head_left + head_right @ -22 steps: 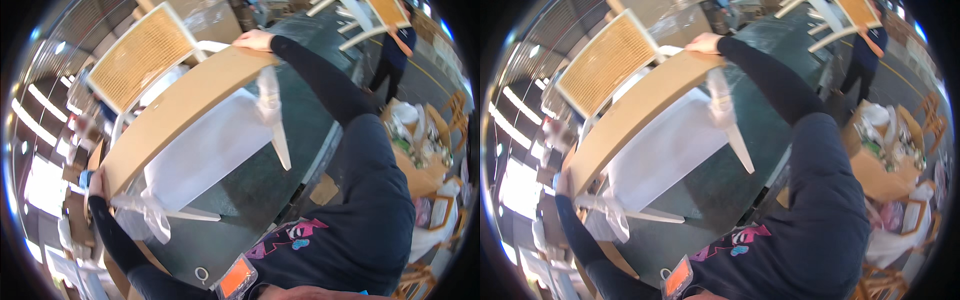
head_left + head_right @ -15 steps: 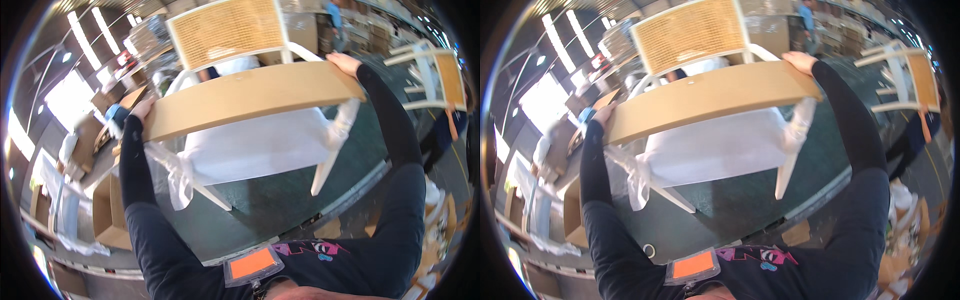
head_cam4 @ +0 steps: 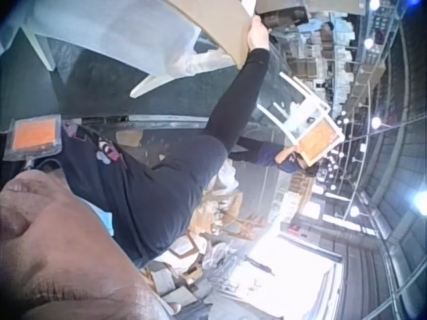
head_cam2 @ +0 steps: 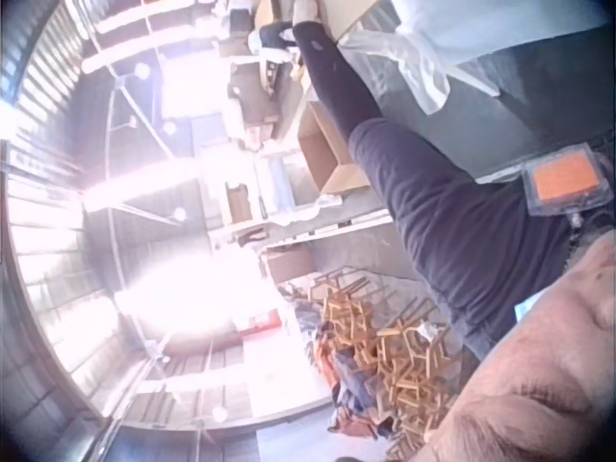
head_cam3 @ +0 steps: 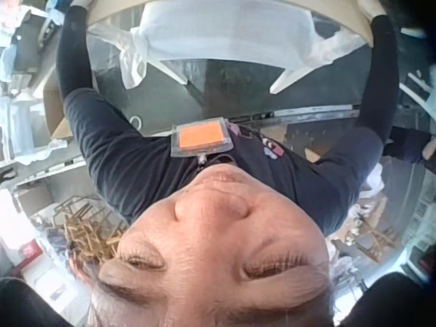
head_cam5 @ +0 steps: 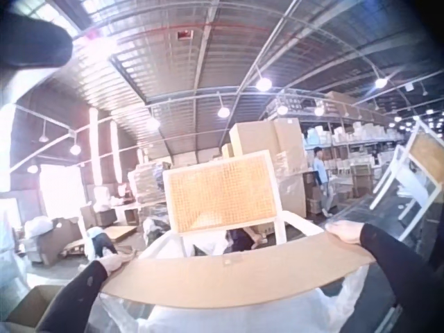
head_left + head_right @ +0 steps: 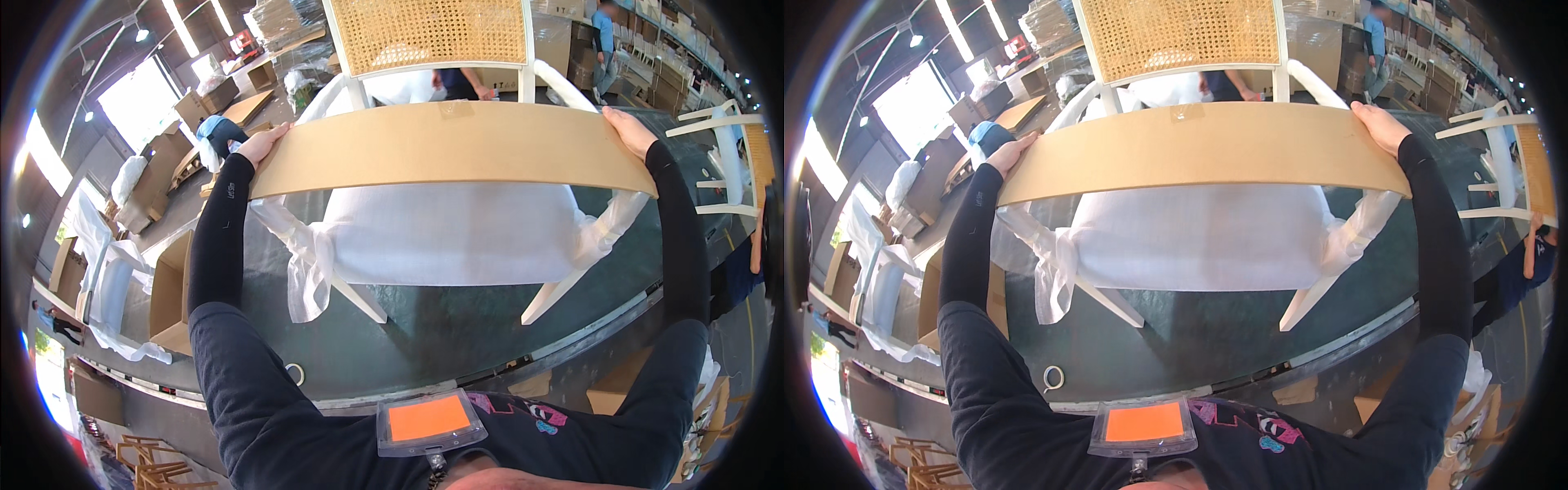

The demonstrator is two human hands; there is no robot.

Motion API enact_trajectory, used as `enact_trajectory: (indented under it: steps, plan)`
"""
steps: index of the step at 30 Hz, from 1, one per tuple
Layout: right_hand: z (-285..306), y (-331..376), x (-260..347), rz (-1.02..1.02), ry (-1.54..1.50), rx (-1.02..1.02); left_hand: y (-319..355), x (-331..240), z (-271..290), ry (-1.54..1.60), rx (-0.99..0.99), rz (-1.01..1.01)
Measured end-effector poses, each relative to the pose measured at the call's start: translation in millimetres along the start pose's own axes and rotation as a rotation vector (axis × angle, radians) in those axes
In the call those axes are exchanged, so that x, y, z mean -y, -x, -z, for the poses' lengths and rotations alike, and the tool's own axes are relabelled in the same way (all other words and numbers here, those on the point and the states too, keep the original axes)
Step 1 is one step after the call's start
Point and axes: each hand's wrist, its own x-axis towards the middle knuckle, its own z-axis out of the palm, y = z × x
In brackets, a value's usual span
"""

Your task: The person wraps a white chair with a woven backrest using protective paper and tape. They place cardboard pieces on the seat and back, secure them with tape, and cover the chair with a large white sheet, taping it in place.

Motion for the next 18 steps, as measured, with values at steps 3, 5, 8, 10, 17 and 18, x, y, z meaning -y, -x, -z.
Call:
enact_trajectory:
  steps: [3,5,8,10,17,18]
  plan:
    - [-1.2,-2.9,-0.7,0.043,0.028,-0.034,-4.0,4.8,-3.9,-0.103,-0.097,-0.061]
    - [2.7,-2.4,-2.1,0.011,-0.044,-0.012,-1.0,-0.1,-6.1,-0.224,-0.161,-0.080]
    - [6.6,-6.6,16.2,0.012,0.181,-0.034,13.0,-5.9,5.6,-0.349,-0.219,-0.044]
    - [-3.5,-6.7,14.3,0.091,0.293,-0.114,15.3,-11.7,-7.8,-0.360,-0.221,-0.008]
    - [8.5,1.7,11.7,0.116,0.482,-0.145,12.9,-1.9,-14.2,-0.796,-0.268,-0.147]
    - [4.1,-0.3,11.5,0.143,0.472,-0.142,12.7,-1.2,-7.4,-0.961,-0.338,-0.215]
